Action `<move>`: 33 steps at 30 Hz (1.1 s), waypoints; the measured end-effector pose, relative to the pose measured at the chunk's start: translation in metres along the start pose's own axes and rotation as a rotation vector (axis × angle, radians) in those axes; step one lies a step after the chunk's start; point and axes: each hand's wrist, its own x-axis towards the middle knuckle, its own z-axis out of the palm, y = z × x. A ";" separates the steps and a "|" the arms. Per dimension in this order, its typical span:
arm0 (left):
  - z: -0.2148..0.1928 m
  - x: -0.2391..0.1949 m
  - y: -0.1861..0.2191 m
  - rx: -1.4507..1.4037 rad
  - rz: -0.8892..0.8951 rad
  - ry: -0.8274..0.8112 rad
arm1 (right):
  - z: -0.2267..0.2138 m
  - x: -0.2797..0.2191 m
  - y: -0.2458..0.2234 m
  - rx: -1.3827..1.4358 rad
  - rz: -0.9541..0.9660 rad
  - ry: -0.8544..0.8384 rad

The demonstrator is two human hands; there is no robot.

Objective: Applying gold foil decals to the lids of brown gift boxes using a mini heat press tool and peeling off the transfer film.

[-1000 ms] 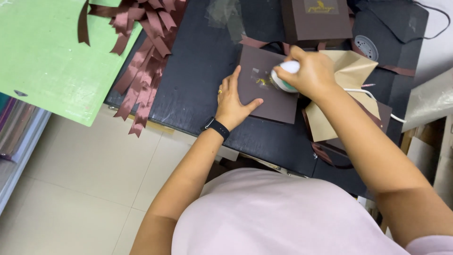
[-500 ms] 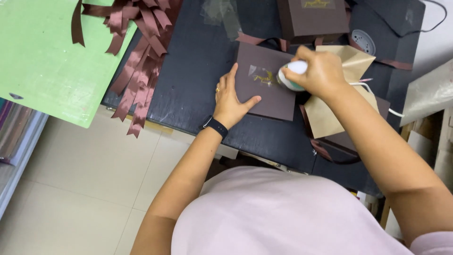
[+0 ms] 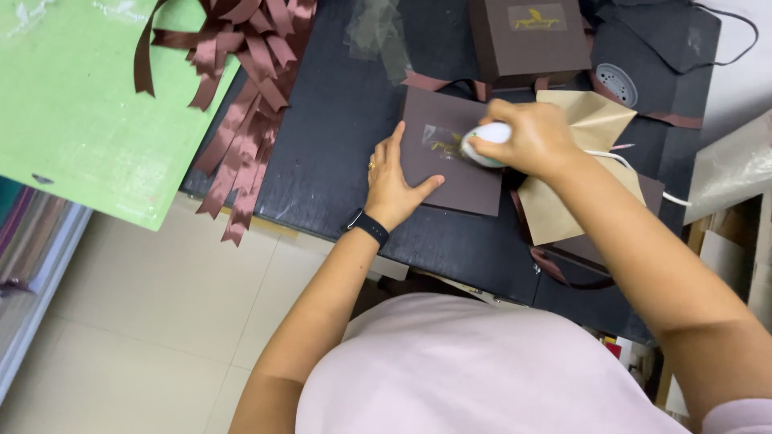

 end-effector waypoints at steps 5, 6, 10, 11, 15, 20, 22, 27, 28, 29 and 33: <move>-0.003 -0.004 0.004 0.018 0.000 -0.023 | 0.003 0.031 -0.046 0.039 -0.036 0.048; -0.004 -0.002 0.004 0.026 0.000 -0.020 | 0.003 0.038 -0.053 0.033 -0.046 0.061; -0.007 -0.018 0.013 0.107 0.058 0.052 | -0.003 0.033 -0.046 0.093 0.008 0.048; -0.008 -0.026 0.018 0.257 0.170 0.120 | -0.009 0.028 -0.037 0.122 0.054 -0.009; 0.000 -0.060 0.023 0.444 0.304 0.129 | -0.071 0.005 0.032 0.172 0.268 -0.125; 0.023 -0.060 -0.011 0.418 0.282 0.243 | -0.140 -0.032 0.171 0.190 0.625 -0.143; 0.025 -0.053 -0.014 0.372 0.264 0.280 | -0.138 -0.042 0.230 0.199 0.689 -0.107; 0.024 -0.039 -0.012 0.417 0.256 0.283 | -0.065 -0.036 0.324 0.106 0.579 -0.263; 0.025 -0.036 -0.010 0.422 0.255 0.280 | -0.046 -0.032 0.328 0.111 0.580 -0.264; 0.026 -0.032 -0.008 0.421 0.231 0.297 | -0.028 -0.027 0.331 0.135 0.512 -0.234; 0.028 -0.018 -0.005 0.481 0.201 0.338 | 0.006 -0.007 0.317 0.210 0.448 -0.231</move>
